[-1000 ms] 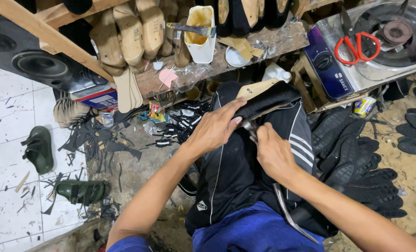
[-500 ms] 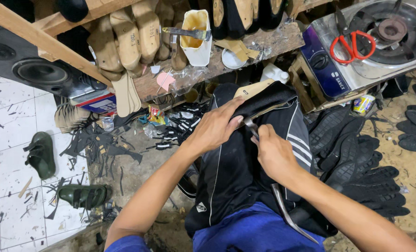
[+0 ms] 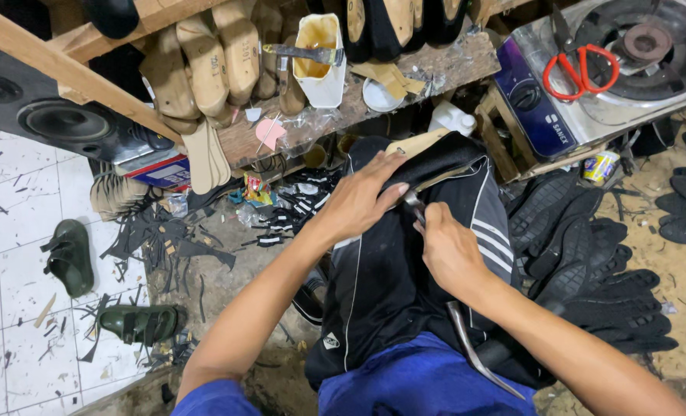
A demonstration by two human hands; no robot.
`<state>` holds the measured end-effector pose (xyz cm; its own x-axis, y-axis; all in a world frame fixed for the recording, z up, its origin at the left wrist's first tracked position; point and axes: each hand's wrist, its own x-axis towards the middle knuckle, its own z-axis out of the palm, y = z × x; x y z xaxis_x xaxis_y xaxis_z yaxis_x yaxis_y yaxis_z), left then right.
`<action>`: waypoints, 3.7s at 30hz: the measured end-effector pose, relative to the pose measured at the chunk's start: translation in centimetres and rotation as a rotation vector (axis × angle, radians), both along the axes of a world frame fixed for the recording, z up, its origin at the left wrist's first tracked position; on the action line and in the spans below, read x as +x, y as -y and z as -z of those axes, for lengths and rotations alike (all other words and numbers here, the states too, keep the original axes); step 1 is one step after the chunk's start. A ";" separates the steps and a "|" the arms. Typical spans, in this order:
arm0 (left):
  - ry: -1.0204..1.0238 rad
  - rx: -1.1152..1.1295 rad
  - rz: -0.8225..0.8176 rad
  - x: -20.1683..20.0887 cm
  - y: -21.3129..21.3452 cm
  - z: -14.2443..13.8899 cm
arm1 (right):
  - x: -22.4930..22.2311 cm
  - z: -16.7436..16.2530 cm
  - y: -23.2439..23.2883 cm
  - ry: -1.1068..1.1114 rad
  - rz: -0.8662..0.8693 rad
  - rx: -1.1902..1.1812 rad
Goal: The person sits on the floor of a shoe workshop and works a black shoe upper over a wooden last on their lap. They hammer the upper and sole with a cobbler's hammer, press and shape the toe area by hand, trim and fit the insole, and finally place the finished shoe on a shelf among other lasts.
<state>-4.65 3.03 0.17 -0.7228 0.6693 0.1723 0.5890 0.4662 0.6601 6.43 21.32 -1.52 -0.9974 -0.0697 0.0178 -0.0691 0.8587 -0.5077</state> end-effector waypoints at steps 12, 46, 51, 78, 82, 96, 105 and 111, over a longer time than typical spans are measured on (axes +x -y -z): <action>0.016 -0.076 -0.002 -1.2 -1.4 0.5 | -0.7 0.4 -0.7 0.099 0.058 -0.204; -0.009 -0.239 0.113 -4.4 -8.1 2.5 | -1.7 2.6 -7.9 -0.368 0.023 -0.047; 0.092 -0.253 0.157 -4.9 -9.6 2.1 | -0.5 1.1 -9.2 0.073 -0.020 0.034; 0.632 0.571 -0.035 7.6 -6.1 4.3 | -1.8 -1.4 -5.3 -0.147 0.039 -0.792; 0.617 0.608 -0.052 8.6 -5.7 4.4 | -1.8 -1.4 -4.0 -0.109 0.106 -0.774; -0.058 0.700 0.001 3.9 -1.6 -1.8 | 0.2 -8.2 -0.5 -0.354 -0.039 -0.831; 0.014 0.655 -0.018 8.0 0.8 -2.5 | 4.1 -3.2 0.2 -0.475 -0.155 -0.705; -0.063 0.654 0.007 9.2 1.3 -1.8 | 5.5 -0.9 0.6 -0.504 -0.240 -0.825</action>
